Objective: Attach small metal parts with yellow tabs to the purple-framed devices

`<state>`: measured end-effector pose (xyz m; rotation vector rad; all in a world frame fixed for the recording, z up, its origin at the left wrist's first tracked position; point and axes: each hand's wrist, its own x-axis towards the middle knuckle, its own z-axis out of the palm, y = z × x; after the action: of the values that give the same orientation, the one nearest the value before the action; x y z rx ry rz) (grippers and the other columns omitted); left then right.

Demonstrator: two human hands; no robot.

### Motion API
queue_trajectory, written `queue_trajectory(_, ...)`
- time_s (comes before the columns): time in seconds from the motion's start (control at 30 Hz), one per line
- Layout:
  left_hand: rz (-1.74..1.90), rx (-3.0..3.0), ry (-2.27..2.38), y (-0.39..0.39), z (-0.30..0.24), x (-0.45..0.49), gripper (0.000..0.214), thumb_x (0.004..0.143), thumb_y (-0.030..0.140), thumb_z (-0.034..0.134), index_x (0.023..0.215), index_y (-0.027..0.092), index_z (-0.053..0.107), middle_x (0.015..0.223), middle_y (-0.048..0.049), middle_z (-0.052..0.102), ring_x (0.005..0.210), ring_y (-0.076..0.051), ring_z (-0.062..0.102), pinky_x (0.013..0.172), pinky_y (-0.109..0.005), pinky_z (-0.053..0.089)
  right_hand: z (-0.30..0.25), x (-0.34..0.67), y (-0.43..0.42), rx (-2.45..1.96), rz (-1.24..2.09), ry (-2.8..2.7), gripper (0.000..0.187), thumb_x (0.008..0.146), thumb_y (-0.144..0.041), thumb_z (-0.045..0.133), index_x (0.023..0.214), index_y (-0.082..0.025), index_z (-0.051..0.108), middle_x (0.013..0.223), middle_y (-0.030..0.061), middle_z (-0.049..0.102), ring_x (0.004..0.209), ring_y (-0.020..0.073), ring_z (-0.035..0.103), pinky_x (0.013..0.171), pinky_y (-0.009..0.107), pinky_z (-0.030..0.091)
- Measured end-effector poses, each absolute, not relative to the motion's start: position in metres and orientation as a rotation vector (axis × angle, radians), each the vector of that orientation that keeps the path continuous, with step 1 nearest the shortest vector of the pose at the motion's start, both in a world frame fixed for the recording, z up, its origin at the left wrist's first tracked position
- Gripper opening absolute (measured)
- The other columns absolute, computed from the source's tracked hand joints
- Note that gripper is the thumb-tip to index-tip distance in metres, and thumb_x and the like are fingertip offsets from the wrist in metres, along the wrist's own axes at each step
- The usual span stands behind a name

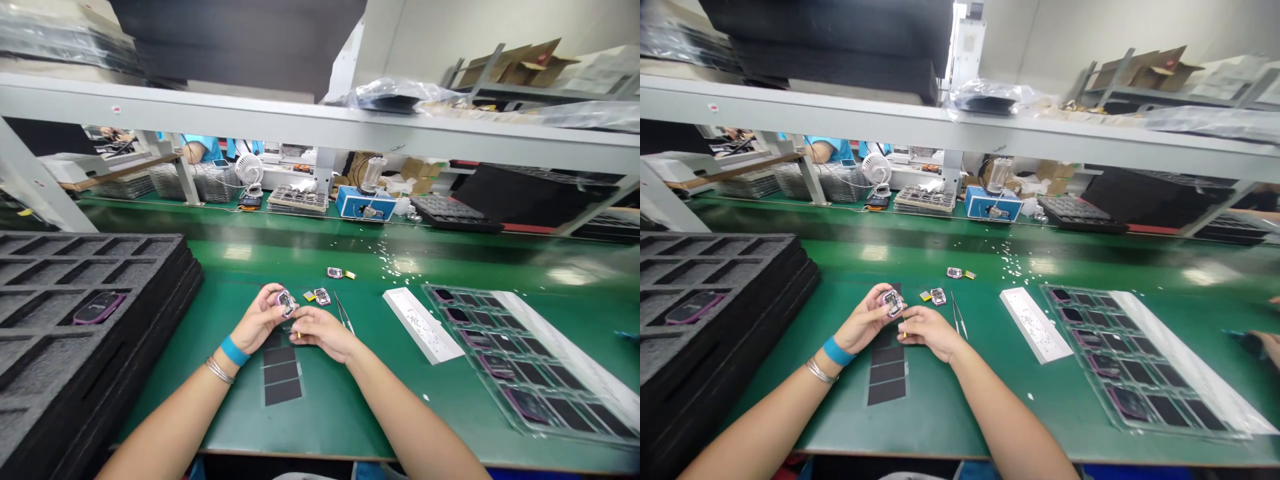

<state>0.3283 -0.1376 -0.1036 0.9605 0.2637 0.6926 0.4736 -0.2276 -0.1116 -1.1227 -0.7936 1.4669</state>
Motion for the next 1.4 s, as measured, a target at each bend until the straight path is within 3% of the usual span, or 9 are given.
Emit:
queue_trajectory(0.07,0.681,0.922,0.301,-0.133,-0.103,0.326,0.043,0.068,0.018,0.077,0.102,0.021,0.051,0.091,-0.0013,0.06,0.089,-0.018,0.062,0.079,-0.028,0.052,-0.11,0.479,-0.228,-1.174,1.444,-0.757,0.038,0.057,-0.032,0.081,0.081,-0.015,0.058,0.066,-0.0025,0.058,0.059,0.0105,0.059,0.066,0.026,0.053)
queue_trajectory(0.13,0.66,0.9,0.334,-0.129,-0.104,0.324,0.044,0.068,0.018,0.077,0.104,0.021,0.052,0.092,-0.0017,0.061,0.086,-0.018,0.063,0.074,-0.027,0.053,-0.108,0.483,-0.228,-1.193,1.279,-0.749,0.038,0.058,-0.033,0.081,0.085,-0.015,0.061,0.071,-0.002,0.059,0.059,0.0093,0.058,0.064,0.025,0.051)
queue_trajectory(0.3,0.487,0.918,0.368,-0.127,-0.106,0.323,0.043,0.07,0.02,0.075,0.107,0.019,0.054,0.092,-0.0055,0.063,0.085,-0.022,0.066,0.063,-0.022,0.055,-0.108,0.484,-0.227,-1.157,0.769,-0.958,0.032,0.072,-0.035,0.071,0.098,-0.019,0.063,0.095,0.0034,0.062,0.083,0.0136,0.059,0.078,0.027,0.049)
queue_trajectory(0.53,0.213,0.955,0.403,-0.134,-0.115,0.327,0.032,0.07,0.019,0.075,0.097,0.014,0.059,0.088,-0.0095,0.065,0.082,-0.024,0.067,0.066,-0.025,0.056,-0.109,0.475,-0.232,-1.352,0.342,-1.36,0.016,0.082,-0.025,0.058,0.097,-0.021,0.063,0.089,0.0033,0.064,0.082,0.016,0.059,0.082,0.032,0.047)
queue_trajectory(0.67,0.284,0.994,0.509,-0.138,-0.12,0.335,0.025,0.068,0.02,0.074,0.086,0.013,0.058,0.077,-0.0078,0.065,0.07,-0.021,0.067,0.054,-0.022,0.054,-0.112,0.47,-0.229,-1.391,0.139,-1.515,0.014,0.085,-0.023,0.053,0.095,-0.022,0.064,0.086,0.0038,0.064,0.084,0.0179,0.058,0.087,0.037,0.044)
queue_trajectory(0.83,0.357,0.998,0.635,-0.13,-0.118,0.334,0.02,0.067,0.017,0.071,0.082,0.012,0.058,0.078,-0.0097,0.067,0.063,-0.019,0.066,0.049,-0.022,0.053,-0.123,0.467,-0.221,-1.423,0.189,-1.314,0.022,0.084,-0.026,0.054,0.104,-0.02,0.06,0.099,0.0071,0.062,0.09,0.0178,0.058,0.08,0.032,0.049)
queue_trajectory(0.97,0.409,0.949,0.692,-0.109,-0.108,0.316,0.022,0.068,0.012,0.069,0.087,0.012,0.059,0.088,-0.0134,0.068,0.07,-0.02,0.066,0.061,-0.031,0.056,-0.126,0.462,-0.216,-1.493,0.422,-1.402,0.008,0.081,-0.017,0.056,0.084,-0.018,0.064,0.089,0.0035,0.061,0.08,0.014,0.058,0.072,0.026,0.05)
queue_trajectory(1.13,0.261,0.933,0.598,-0.09,-0.106,0.297,0.025,0.066,0.012,0.07,0.089,0.012,0.061,0.087,-0.0135,0.068,0.078,-0.024,0.066,0.071,-0.042,0.055,-0.127,0.446,-0.211,-1.737,0.411,-1.783,0.011,0.072,-0.006,0.066,0.075,-0.017,0.067,0.092,0.0045,0.06,0.089,0.0183,0.056,0.085,0.033,0.044)
queue_trajectory(1.4,0.158,1.003,0.572,-0.09,-0.105,0.295,0.029,0.06,0.015,0.075,0.085,0.012,0.061,0.087,-0.0138,0.068,0.076,-0.024,0.066,0.069,-0.04,0.054,-0.136,0.441,-0.206,-1.815,0.343,-1.754,0.01,0.071,-0.007,0.068,0.07,-0.017,0.068,0.087,0.0055,0.058,0.085,0.0195,0.055,0.082,0.034,0.044)
